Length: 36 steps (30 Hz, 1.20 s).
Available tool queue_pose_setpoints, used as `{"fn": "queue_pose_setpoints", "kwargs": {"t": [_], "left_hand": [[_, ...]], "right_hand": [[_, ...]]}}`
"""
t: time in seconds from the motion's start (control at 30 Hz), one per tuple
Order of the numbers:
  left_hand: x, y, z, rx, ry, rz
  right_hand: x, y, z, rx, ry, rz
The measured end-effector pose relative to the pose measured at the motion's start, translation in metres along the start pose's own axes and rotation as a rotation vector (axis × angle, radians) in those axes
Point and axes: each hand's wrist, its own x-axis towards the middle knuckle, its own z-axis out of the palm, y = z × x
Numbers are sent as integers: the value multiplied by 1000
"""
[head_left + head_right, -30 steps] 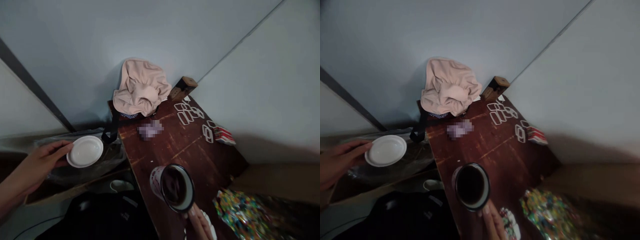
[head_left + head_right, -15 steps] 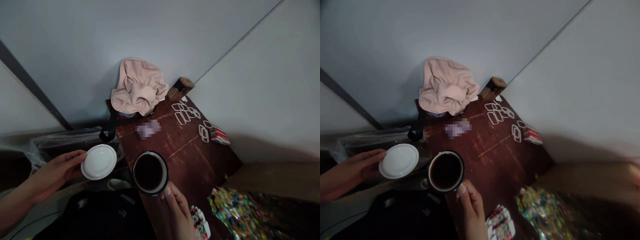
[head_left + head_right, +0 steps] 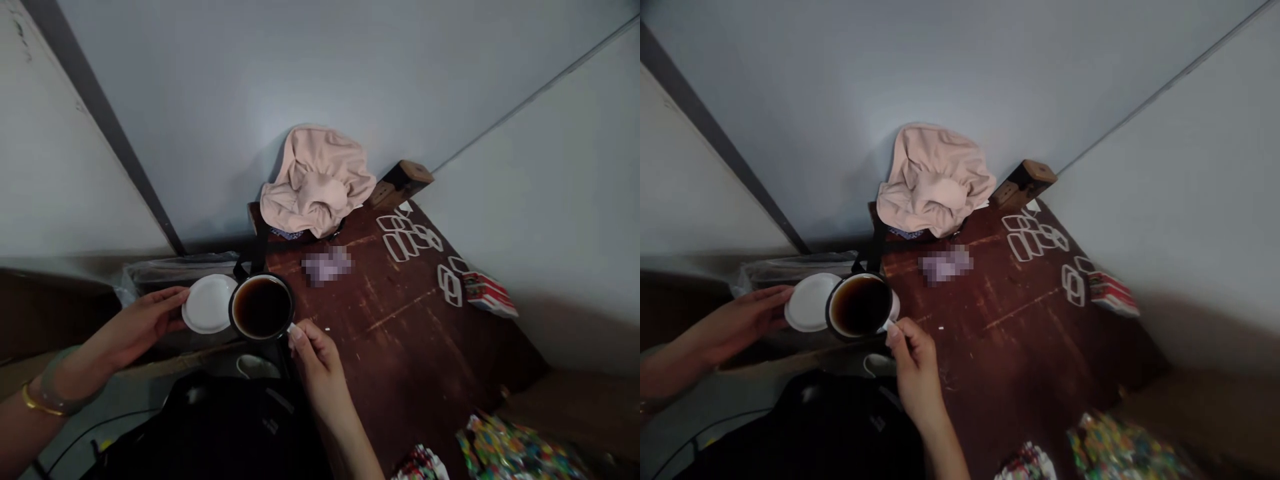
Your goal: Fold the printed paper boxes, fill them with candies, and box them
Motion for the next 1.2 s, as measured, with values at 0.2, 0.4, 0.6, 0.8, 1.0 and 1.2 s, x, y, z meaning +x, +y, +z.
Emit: {"fn": "queue_pose_setpoints", "kwargs": {"t": [0.2, 0.4, 0.6, 0.8, 1.0, 1.2], "left_hand": [[0, 2, -15, -36, 51, 35], [-6, 7, -16, -44, 50, 27], [-5, 8, -18, -38, 15, 13], [-2, 5, -23, -30, 11, 10], [-1, 5, -25, -2, 36, -1], [-2, 8, -26, 15, 68, 7]], "right_hand": [[15, -5, 15, -135, -47, -77], [23, -10, 22, -195, -71, -91], [26, -19, 27, -256, -67, -85], [28, -17, 30, -283, -70, -91], [30, -16, 30, -217, -74, -83], [31, -1, 26, -42, -104, -26]]}}
